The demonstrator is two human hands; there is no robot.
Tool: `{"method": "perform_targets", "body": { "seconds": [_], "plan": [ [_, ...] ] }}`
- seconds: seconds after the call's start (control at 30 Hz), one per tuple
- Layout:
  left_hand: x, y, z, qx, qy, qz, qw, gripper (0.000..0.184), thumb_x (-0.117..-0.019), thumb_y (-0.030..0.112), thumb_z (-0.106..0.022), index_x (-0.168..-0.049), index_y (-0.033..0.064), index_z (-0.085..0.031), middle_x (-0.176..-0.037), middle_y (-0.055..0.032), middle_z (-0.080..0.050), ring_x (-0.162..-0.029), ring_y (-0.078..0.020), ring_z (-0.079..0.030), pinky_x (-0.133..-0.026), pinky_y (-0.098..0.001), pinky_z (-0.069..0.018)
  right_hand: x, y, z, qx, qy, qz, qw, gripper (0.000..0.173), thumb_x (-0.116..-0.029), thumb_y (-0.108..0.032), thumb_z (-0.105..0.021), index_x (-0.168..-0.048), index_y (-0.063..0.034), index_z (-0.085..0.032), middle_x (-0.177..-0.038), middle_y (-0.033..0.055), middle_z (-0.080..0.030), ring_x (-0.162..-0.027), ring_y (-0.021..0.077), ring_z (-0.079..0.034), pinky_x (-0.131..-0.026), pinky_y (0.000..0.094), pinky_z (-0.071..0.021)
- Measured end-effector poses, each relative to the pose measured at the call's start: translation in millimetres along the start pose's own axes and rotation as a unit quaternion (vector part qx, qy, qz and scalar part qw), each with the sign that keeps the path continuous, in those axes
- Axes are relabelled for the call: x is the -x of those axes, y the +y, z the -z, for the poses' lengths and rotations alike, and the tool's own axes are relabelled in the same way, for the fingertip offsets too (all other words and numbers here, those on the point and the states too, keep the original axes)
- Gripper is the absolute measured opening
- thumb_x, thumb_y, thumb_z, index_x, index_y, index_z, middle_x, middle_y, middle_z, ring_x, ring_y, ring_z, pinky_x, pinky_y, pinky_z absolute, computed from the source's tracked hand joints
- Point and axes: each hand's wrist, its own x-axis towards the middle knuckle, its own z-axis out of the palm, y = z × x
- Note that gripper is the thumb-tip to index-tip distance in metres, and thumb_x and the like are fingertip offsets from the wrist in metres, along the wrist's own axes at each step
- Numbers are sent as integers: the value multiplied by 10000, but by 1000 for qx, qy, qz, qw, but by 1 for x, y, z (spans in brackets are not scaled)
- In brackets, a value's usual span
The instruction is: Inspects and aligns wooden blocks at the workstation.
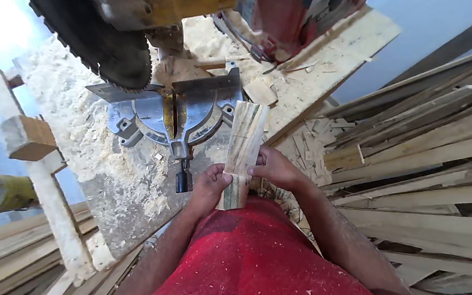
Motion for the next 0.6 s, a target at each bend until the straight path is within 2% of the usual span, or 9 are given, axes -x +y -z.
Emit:
{"method": "perform_targets", "body": {
  "seconds": [0.03,0.1,0.2,0.27,0.33,0.4,0.43,0.5,0.6],
  "plan": [
    [1,-3,2,-3,-16,6,1000,291,-1013,86,-589,-1296,20,-573,-980,-181,-729,-827,-250,-734,-753,-413,-633,0,1,0,-5,-1,0,1000,477,-894,13,-713,-1328,-30,-519,-1056,136,-752,-938,246,-752,-842,413,-639],
    [3,-9,3,-23,-31,19,999,232,-1007,57,-594,-1235,14,-590,-957,-183,-728,-800,-253,-732,-722,-403,-629,-1,3,1,-17,-2,-1,1000,484,-898,19,-706,-1342,-30,-518,-1060,143,-751,-931,257,-752,-825,414,-641],
    [4,-16,5,-13,-37,18,999,194,-1026,47,-557,-1208,3,-607,-978,-191,-723,-840,-263,-731,-778,-426,-629,-1,3,0,-11,13,2,1000,414,-939,-5,-670,-1326,-30,-523,-1066,128,-748,-935,240,-749,-822,403,-639],
    [3,-14,4,6,-1,11,1000,204,-1041,53,-536,-1229,9,-603,-1007,-181,-725,-868,-261,-731,-802,-435,-625,1,1,1,8,60,26,998,323,-996,-53,-608,-1313,-42,-552,-1092,102,-739,-939,214,-736,-820,395,-629],
    [0,-8,6,47,72,-9,996,213,-1061,74,-508,-1247,20,-595,-1032,-169,-725,-891,-255,-731,-811,-446,-626,7,-5,10,15,92,49,994,355,-1013,-56,-563,-1367,-62,-551,-1140,105,-730,-941,231,-739,-793,420,-644],
    [-5,2,12,120,141,-44,982,240,-1094,135,-454,-1287,41,-560,-1083,-166,-716,-937,-270,-732,-829,-482,-628,21,-11,25,63,72,59,994,390,-1011,-81,-561,-1401,-102,-567,-1138,78,-738,-908,207,-733,-748,395,-640],
    [-6,9,17,160,160,-65,972,274,-1108,176,-425,-1333,57,-527,-1139,-165,-700,-1001,-284,-720,-876,-510,-612,29,-11,33,103,49,52,992,382,-1012,-104,-565,-1393,-126,-589,-1124,59,-743,-895,194,-734,-744,389,-642],
    [-8,22,26,227,175,-104,952,331,-1122,246,-393,-1410,94,-452,-1245,-159,-660,-1125,-299,-679,-968,-540,-570,42,-3,40,169,6,24,985,378,-1015,-122,-576,-1386,-169,-624,-1062,40,-748,-838,192,-720,-718,400,-628],
    [-13,37,33,291,193,-157,924,356,-1128,267,-380,-1435,90,-415,-1269,-172,-647,-1159,-308,-669,-994,-538,-560,47,16,39,170,-71,-21,983,320,-1001,-148,-611,-1310,-198,-679,-1026,37,-758,-848,194,-723,-740,392,-624]
  ]
}}
